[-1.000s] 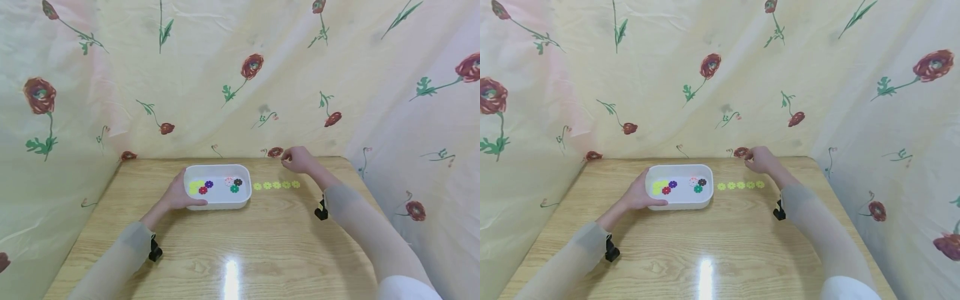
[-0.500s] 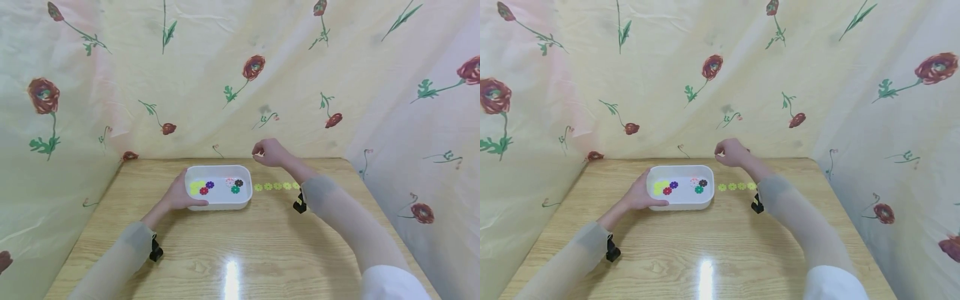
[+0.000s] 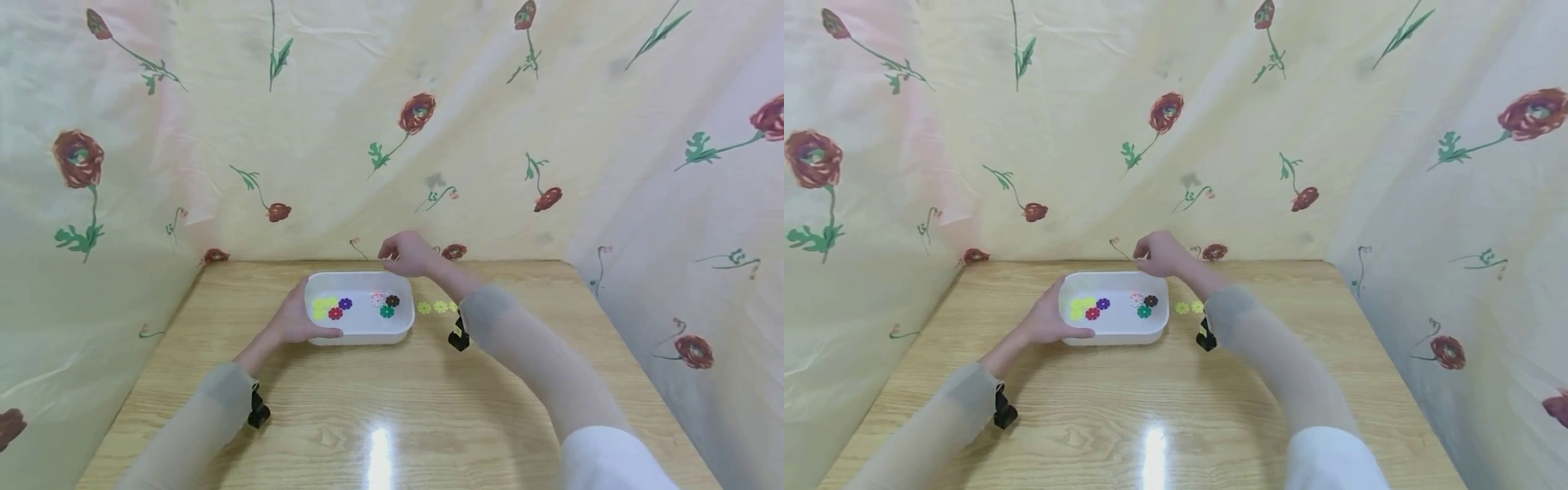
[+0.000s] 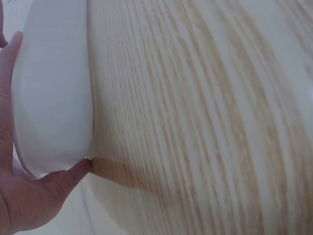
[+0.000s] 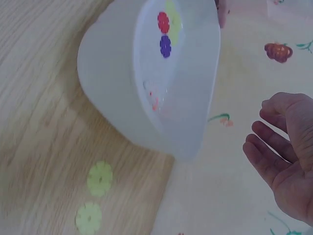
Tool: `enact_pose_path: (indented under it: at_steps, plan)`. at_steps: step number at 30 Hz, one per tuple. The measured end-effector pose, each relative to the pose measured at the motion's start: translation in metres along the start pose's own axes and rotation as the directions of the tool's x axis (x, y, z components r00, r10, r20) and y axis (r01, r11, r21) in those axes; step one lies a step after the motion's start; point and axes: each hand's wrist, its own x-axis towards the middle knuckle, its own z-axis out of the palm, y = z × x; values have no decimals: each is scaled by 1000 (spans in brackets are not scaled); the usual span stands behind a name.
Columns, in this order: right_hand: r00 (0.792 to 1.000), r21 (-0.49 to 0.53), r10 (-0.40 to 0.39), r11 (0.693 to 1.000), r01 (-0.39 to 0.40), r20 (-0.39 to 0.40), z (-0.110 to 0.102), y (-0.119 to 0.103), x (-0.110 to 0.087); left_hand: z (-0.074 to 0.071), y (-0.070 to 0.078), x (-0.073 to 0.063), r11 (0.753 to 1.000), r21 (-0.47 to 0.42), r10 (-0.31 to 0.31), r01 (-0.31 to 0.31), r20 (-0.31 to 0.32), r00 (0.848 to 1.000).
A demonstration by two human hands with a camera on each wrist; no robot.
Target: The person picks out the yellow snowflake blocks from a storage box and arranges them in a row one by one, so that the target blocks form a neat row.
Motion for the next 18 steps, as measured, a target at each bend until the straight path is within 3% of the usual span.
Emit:
enact_pose_path:
  at_steps: [10, 18]
  plan:
    - [998, 39, 4, 999, -7, 67, 30, -32, 20, -2, -2, 0, 1000, 6, 7, -7, -1, 1000]
    - [993, 51, 10, 999, -16, 118, 47, -45, 29, -1, -1, 0, 1000, -3, 1, -1, 4, 1000]
